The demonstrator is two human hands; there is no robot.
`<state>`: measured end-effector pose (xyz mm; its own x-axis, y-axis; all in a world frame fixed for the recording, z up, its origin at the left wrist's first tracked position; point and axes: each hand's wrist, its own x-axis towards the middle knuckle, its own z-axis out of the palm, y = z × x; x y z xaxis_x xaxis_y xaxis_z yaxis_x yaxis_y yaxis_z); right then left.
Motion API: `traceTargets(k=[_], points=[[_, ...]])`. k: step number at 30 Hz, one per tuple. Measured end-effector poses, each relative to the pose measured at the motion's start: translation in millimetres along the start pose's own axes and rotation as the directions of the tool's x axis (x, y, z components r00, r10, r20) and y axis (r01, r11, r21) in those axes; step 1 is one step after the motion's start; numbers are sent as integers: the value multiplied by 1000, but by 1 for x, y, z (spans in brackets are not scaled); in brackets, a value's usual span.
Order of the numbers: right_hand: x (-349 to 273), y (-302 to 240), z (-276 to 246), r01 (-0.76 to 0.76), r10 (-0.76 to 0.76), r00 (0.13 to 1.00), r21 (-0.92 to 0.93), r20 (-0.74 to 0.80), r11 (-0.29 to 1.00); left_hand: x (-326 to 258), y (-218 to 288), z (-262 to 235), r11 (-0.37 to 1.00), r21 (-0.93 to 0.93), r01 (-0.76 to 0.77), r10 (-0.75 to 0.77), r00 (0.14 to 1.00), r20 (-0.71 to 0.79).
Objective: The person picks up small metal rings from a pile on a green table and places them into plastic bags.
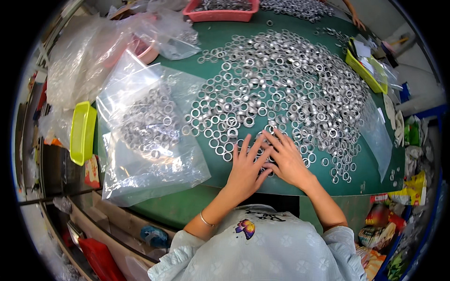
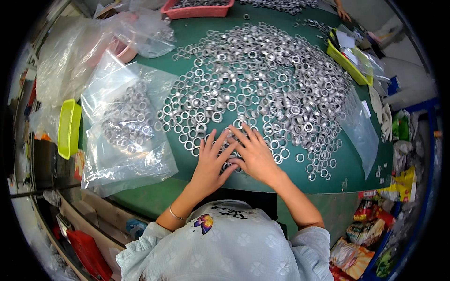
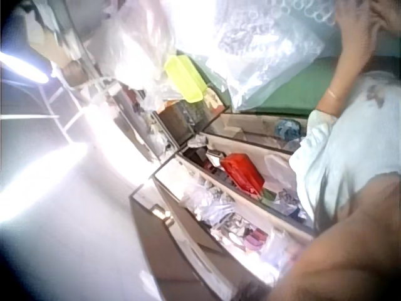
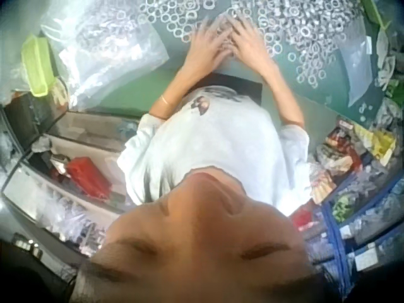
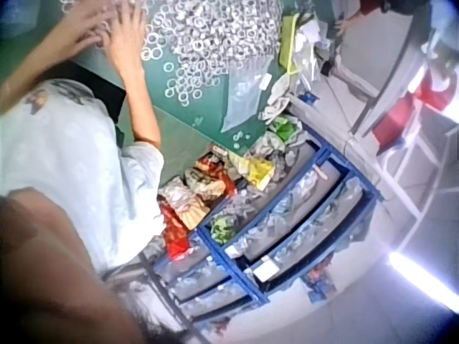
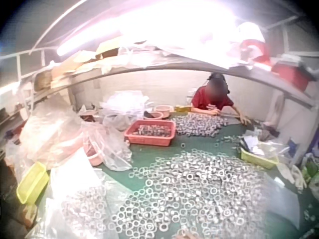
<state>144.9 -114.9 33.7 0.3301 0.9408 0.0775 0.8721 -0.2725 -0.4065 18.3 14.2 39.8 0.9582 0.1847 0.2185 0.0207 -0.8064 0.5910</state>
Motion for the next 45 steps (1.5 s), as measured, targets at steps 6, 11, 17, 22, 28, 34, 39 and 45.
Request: traceTargets(k=[6, 11, 17, 22, 28, 34, 39, 45], points=[[-34, 16, -12, -15, 19, 999, 80, -41, 997, -6, -27, 20, 977, 205, 53, -66, 996, 57], [9, 44, -22, -50, 157, 914, 281, -373, 958, -3, -29, 11, 962, 217, 163, -153, 986, -66], [65, 66, -7, -48, 47, 964, 1, -263, 999, -3, -22, 6, 953, 99, 287, -263, 944, -198], [48, 67, -17, -147, 289, 938, 537, -192, 831, 26, -33, -1, 974, 50, 222, -196, 929, -313], [25, 46, -26, -182, 305, 916, 946, 262, -268, 54, -53, 11, 973, 83, 215, -189, 949, -251], [24, 39, -30, -109, 215, 939, 823, 270, -558, 44, -45, 4, 971, -71, 230, -240, 929, -280], [46, 46, -28, -313, 428, 862, 950, 273, 24, 24, -36, -5, 756, -487, 438, -591, 777, -218], [102, 41, 13, -50, 122, 917, 196, -379, 979, 22, -48, -1, 942, -34, 335, -325, 879, -350]])
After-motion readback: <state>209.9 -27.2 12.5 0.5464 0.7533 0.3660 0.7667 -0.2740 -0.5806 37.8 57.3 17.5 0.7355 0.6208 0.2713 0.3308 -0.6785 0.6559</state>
